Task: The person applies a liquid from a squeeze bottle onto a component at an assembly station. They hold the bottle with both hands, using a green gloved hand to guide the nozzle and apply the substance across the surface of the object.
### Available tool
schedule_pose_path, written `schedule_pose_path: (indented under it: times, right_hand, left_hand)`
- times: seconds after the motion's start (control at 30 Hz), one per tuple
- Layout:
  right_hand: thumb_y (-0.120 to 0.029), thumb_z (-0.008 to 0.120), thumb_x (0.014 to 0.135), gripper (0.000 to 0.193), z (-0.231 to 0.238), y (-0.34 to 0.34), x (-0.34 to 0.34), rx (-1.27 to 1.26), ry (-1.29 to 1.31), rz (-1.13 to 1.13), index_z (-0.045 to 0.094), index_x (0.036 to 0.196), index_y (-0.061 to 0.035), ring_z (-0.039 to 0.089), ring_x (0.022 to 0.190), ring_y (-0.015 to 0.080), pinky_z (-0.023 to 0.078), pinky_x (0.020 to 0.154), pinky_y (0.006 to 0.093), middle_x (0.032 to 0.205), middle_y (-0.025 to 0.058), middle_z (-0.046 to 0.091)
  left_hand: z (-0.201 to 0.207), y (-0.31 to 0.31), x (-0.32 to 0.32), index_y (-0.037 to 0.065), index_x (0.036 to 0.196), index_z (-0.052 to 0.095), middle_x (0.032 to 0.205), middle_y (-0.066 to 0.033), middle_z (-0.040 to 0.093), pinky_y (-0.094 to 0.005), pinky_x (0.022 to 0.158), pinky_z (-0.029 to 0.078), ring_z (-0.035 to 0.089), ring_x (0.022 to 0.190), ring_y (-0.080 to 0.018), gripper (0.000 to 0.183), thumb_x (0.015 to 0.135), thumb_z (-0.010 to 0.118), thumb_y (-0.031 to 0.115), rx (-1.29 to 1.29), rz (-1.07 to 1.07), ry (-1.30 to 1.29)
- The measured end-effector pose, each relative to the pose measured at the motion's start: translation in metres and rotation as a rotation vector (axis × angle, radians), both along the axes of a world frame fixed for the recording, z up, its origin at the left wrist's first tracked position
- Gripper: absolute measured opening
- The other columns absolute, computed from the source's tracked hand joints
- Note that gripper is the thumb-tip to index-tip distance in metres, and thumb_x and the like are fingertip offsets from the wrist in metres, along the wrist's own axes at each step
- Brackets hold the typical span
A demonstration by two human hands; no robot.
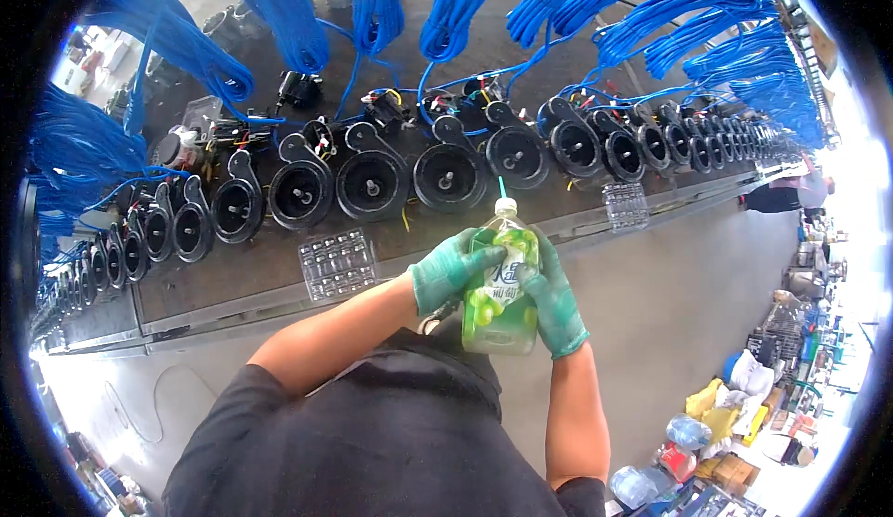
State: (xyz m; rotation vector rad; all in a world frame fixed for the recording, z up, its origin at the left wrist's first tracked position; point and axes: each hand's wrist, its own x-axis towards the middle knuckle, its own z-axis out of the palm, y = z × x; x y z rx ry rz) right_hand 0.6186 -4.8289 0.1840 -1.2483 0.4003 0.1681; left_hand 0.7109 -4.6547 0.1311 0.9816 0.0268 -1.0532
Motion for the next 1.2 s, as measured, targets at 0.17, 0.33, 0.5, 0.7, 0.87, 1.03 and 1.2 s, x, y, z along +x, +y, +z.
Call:
schedule_pose_path:
  times: [0.17, 0.33, 0.5, 0.7, 0.87, 1.03, 1.2]
  right_hand:
    - [-0.016, 0.063, 0.103, 0.066, -0.008, -0.038, 0.012, -0.003, -0.006, -0.001, 0.035, 0.162, -0.0037, 0.054, 0.135, 0.0207, 0.046, 0.113, 0.0360, 0.151, 0.0124, 0.053]
    - [-0.015, 0.065, 0.103, 0.067, -0.025, -0.065, 0.028, 0.050, -0.002, 0.062, 0.035, 0.162, -0.0045, 0.054, 0.134, 0.0192, 0.047, 0.112, 0.0351, 0.150, 0.0110, 0.054]
    - [-0.016, 0.070, 0.101, 0.070, -0.026, -0.093, 0.045, 0.086, -0.011, 0.199, 0.037, 0.162, -0.0064, 0.055, 0.133, 0.0180, 0.046, 0.112, 0.0337, 0.149, 0.0100, 0.055]
    - [-0.017, 0.069, 0.103, 0.069, -0.035, -0.118, 0.053, 0.143, -0.013, 0.285, 0.036, 0.163, -0.0090, 0.054, 0.130, 0.0151, 0.045, 0.112, 0.0321, 0.147, 0.0076, 0.056]
    - [-0.015, 0.068, 0.103, 0.072, -0.034, -0.140, 0.055, 0.189, -0.064, 0.319, 0.032, 0.165, -0.0093, 0.052, 0.133, 0.0163, 0.044, 0.113, 0.0336, 0.149, 0.0084, 0.054]
    - [-0.016, 0.068, 0.102, 0.073, -0.022, -0.178, 0.052, 0.158, -0.094, 0.229, 0.032, 0.165, -0.0081, 0.049, 0.140, 0.0198, 0.042, 0.117, 0.0358, 0.154, 0.0107, 0.050]
    - [-0.021, 0.069, 0.102, 0.071, -0.028, -0.209, 0.051, 0.122, -0.075, 0.158, 0.035, 0.162, -0.0051, 0.053, 0.136, 0.0207, 0.045, 0.115, 0.0364, 0.151, 0.0118, 0.053]
  left_hand:
    - [-0.012, -0.038, 0.017, 0.004, 0.142, 0.056, 0.123, -0.0076, 0.070, -0.0355, 0.091, 0.061, 0.071, 0.106, -0.0174, 0.053, 0.099, 0.076, 0.028, 0.051, -0.054, 0.019]
    - [-0.022, -0.056, 0.017, 0.004, 0.142, 0.055, 0.125, -0.0075, 0.069, -0.0361, 0.092, 0.061, 0.071, 0.108, -0.0177, 0.051, 0.100, 0.074, 0.026, -0.040, 0.065, 0.032]
    - [-0.017, -0.071, 0.006, 0.005, 0.145, 0.054, 0.126, -0.0061, 0.069, -0.0343, 0.095, 0.059, 0.070, 0.110, -0.0166, 0.053, 0.101, 0.073, 0.028, -0.008, 0.212, -0.016]
    - [-0.008, -0.088, 0.001, 0.004, 0.146, 0.054, 0.128, -0.0055, 0.068, -0.0332, 0.098, 0.057, 0.069, 0.112, -0.0152, 0.056, 0.100, 0.073, 0.031, 0.026, 0.256, 0.007]
    - [-0.007, -0.110, -0.001, 0.003, 0.145, 0.054, 0.129, -0.0061, 0.068, -0.0330, 0.098, 0.057, 0.068, 0.112, -0.0142, 0.057, 0.100, 0.073, 0.032, -0.002, 0.317, -0.063]
    - [0.000, -0.152, 0.010, -0.003, 0.139, 0.054, 0.126, -0.0121, 0.068, -0.0360, 0.099, 0.056, 0.066, 0.114, -0.0178, 0.058, 0.098, 0.077, 0.032, 0.119, 0.220, -0.188]
    - [0.003, -0.189, 0.024, 0.006, 0.142, 0.057, 0.122, -0.0063, 0.070, -0.0333, 0.090, 0.060, 0.071, 0.105, -0.0149, 0.053, 0.099, 0.074, 0.032, 0.119, 0.137, -0.029]
